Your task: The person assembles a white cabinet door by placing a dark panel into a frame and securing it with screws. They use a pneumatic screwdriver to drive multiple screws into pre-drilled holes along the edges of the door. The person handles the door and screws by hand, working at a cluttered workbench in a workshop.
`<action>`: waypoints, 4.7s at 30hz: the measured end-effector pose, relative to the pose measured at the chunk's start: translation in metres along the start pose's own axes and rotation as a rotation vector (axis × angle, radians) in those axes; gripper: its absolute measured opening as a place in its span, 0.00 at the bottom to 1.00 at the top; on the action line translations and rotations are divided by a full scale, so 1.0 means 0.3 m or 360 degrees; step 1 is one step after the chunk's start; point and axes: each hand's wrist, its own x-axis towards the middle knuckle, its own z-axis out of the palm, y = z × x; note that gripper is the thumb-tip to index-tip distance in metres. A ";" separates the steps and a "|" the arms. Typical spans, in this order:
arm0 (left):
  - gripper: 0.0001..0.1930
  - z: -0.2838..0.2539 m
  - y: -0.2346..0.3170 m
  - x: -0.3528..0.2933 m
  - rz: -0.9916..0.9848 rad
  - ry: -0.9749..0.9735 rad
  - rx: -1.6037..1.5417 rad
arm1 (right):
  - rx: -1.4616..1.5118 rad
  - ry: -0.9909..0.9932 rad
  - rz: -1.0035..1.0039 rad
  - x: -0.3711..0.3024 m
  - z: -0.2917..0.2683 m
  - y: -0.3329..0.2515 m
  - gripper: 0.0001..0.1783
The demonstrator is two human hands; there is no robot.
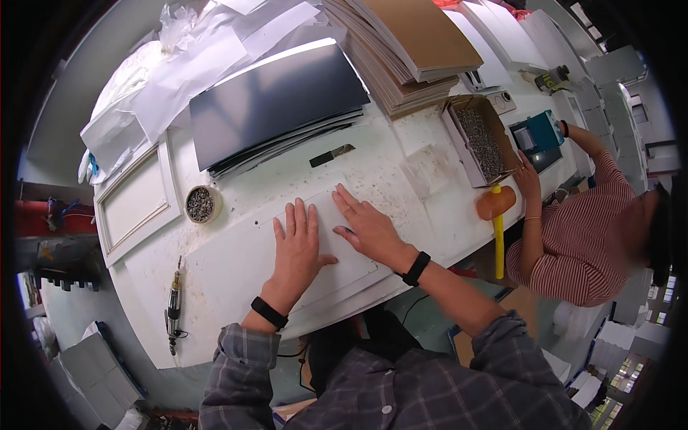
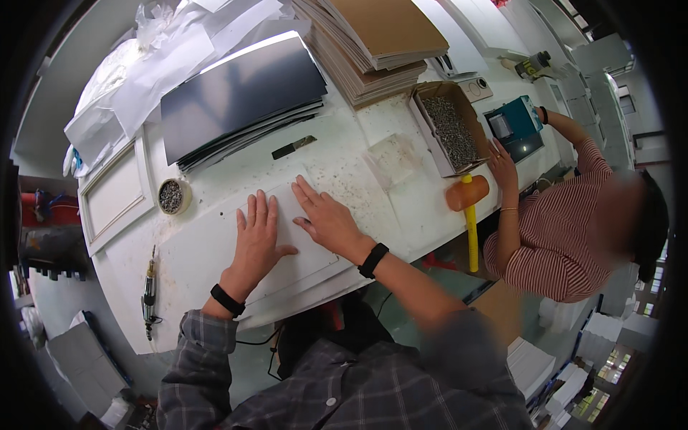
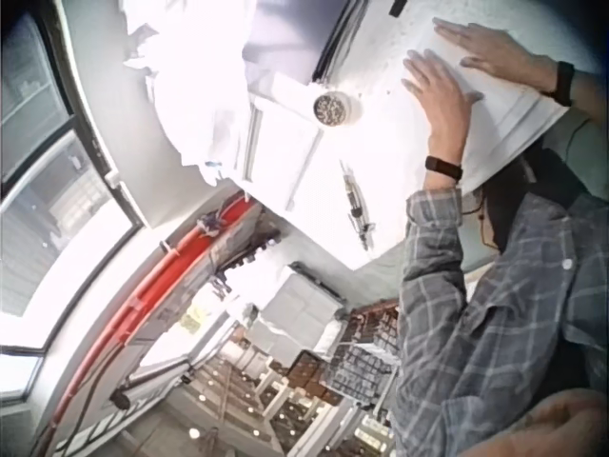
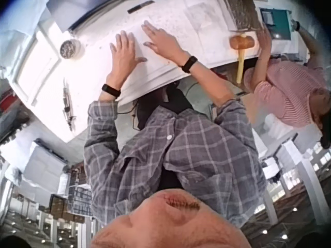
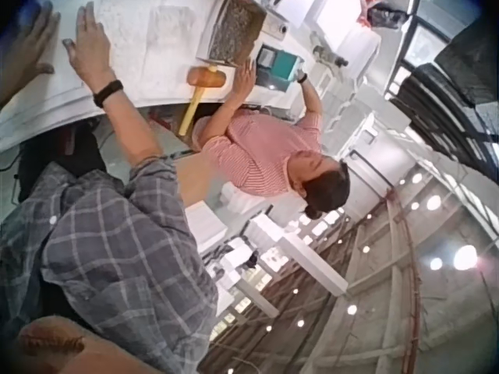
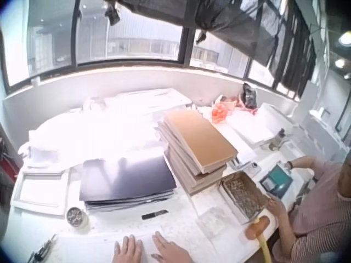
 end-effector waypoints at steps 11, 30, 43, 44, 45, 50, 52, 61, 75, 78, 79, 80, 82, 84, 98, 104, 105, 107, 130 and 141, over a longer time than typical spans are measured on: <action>0.63 -0.034 0.032 0.022 0.0011 -0.0145 0.0206 | 0.0067 -0.0182 0.0107 -0.024 -0.059 0.007 0.35; 0.65 -0.004 0.134 -0.170 0.0537 -0.0448 0.0194 | 0.1728 -0.0331 0.1434 -0.697 -0.026 -0.081 0.26; 0.21 0.069 0.382 -0.580 0.0177 0.0121 -0.0396 | 0.2484 -0.0395 0.1348 -0.850 0.143 -0.155 0.24; 0.11 0.100 0.422 -0.673 -0.0029 -0.0066 -0.0547 | 0.2534 -0.0380 0.1342 -0.848 0.142 -0.151 0.24; 0.10 0.140 0.468 -0.767 -0.0342 -0.0289 -0.0664 | 0.2592 -0.0370 0.1329 -0.844 0.133 -0.152 0.25; 0.26 0.443 0.561 -0.987 -0.1338 0.0052 -0.2031 | 0.2585 -0.0297 0.1278 -0.849 0.179 -0.156 0.25; 0.27 0.482 0.572 -0.946 -0.1417 0.0235 -0.2319 | 0.2589 -0.0269 0.1319 -0.845 0.157 -0.166 0.25; 0.22 0.510 0.625 -0.812 -0.1406 0.0751 -0.2956 | 0.2478 0.0035 0.1334 -0.841 0.215 -0.204 0.24; 0.26 0.522 0.574 -0.819 -0.1441 0.0587 -0.2901 | 0.2471 -0.0063 0.1229 -0.837 0.198 -0.182 0.25; 0.25 0.485 0.571 -0.812 -0.1509 0.0592 -0.3015 | 0.2491 -0.0132 0.1270 -0.825 0.174 -0.164 0.27; 0.25 0.485 0.558 -0.810 -0.1495 0.0631 -0.3062 | 0.2503 -0.0160 0.1300 -0.816 0.163 -0.164 0.27; 0.25 0.487 0.539 -0.806 -0.1481 0.0670 -0.3107 | 0.2483 -0.0149 0.1323 -0.806 0.154 -0.169 0.28; 0.25 0.482 0.528 -0.798 -0.1483 0.0726 -0.3131 | 0.2437 -0.0119 0.1358 -0.780 0.142 -0.170 0.29; 0.26 0.478 0.530 -0.795 -0.1531 0.0750 -0.3085 | 0.2431 -0.0097 0.1372 -0.768 0.156 -0.174 0.28; 0.25 0.490 0.517 -0.794 -0.1488 0.0792 -0.3059 | 0.2338 -0.0233 0.1217 -0.778 0.150 -0.115 0.26; 0.26 0.466 0.526 -0.778 -0.1518 0.0780 -0.3012 | 0.2347 -0.0213 0.1171 -0.778 0.150 -0.113 0.25; 0.26 0.459 0.531 -0.781 -0.1522 0.0775 -0.3004 | 0.2328 -0.0213 0.1192 -0.773 0.142 -0.114 0.25; 0.27 0.487 0.518 -0.794 -0.1548 0.0703 -0.2949 | 0.2357 -0.0260 0.1207 -0.779 0.138 -0.118 0.26; 0.26 0.512 0.557 -0.768 -0.1439 0.0921 -0.3153 | 0.2272 -0.0309 0.1285 -0.779 0.150 -0.115 0.29; 0.25 0.554 0.627 -0.791 -0.1504 0.0473 -0.3216 | 0.2215 -0.0336 0.1341 -0.766 0.123 -0.104 0.29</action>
